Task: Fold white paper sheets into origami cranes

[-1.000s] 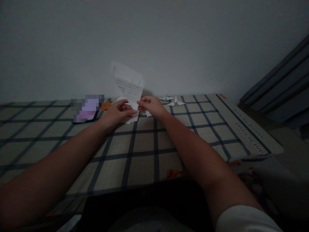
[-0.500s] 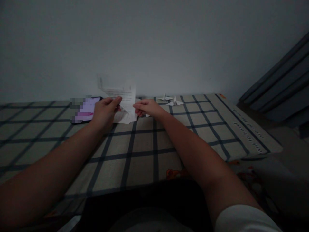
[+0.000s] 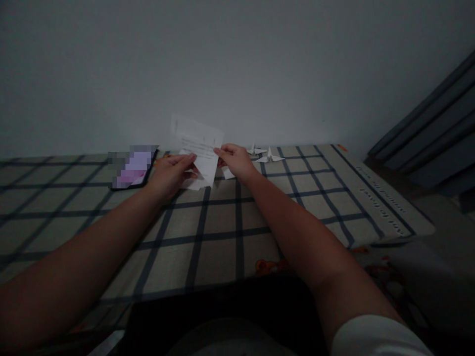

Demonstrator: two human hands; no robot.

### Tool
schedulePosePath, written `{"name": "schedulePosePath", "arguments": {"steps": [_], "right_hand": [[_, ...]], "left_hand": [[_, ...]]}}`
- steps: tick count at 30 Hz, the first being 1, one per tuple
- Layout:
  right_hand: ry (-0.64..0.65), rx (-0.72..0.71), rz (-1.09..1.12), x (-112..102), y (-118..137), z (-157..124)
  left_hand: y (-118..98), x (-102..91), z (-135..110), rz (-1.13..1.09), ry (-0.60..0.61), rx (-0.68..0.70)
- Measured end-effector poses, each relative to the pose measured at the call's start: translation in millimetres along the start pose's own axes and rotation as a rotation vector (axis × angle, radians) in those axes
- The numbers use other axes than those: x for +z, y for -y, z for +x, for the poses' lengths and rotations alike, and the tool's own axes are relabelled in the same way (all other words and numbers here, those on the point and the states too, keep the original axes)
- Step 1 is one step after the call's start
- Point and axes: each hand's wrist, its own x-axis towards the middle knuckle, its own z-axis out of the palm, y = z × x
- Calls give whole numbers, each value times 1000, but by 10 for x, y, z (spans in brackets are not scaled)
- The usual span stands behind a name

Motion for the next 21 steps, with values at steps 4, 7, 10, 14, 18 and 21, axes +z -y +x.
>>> {"name": "schedulePosePath", "arguments": {"steps": [4, 7, 10, 14, 18, 21], "right_hand": [[-39, 24, 46, -3, 10, 15], [12, 62, 80, 15, 15, -1], [119, 138, 110, 35, 21, -37], [200, 150, 220, 5, 38, -58], [45, 118, 225, -70, 52, 2], [40, 84, 191, -96, 49, 42]], "left_hand": [[-9, 14, -15, 32, -6, -7], [14, -10, 3, 25, -98, 0], [43, -42, 45, -65, -190, 32], [28, -56, 72, -198, -184, 6], [-39, -56, 25, -159, -30, -115], [-47, -89, -3, -18, 75, -180]]}}
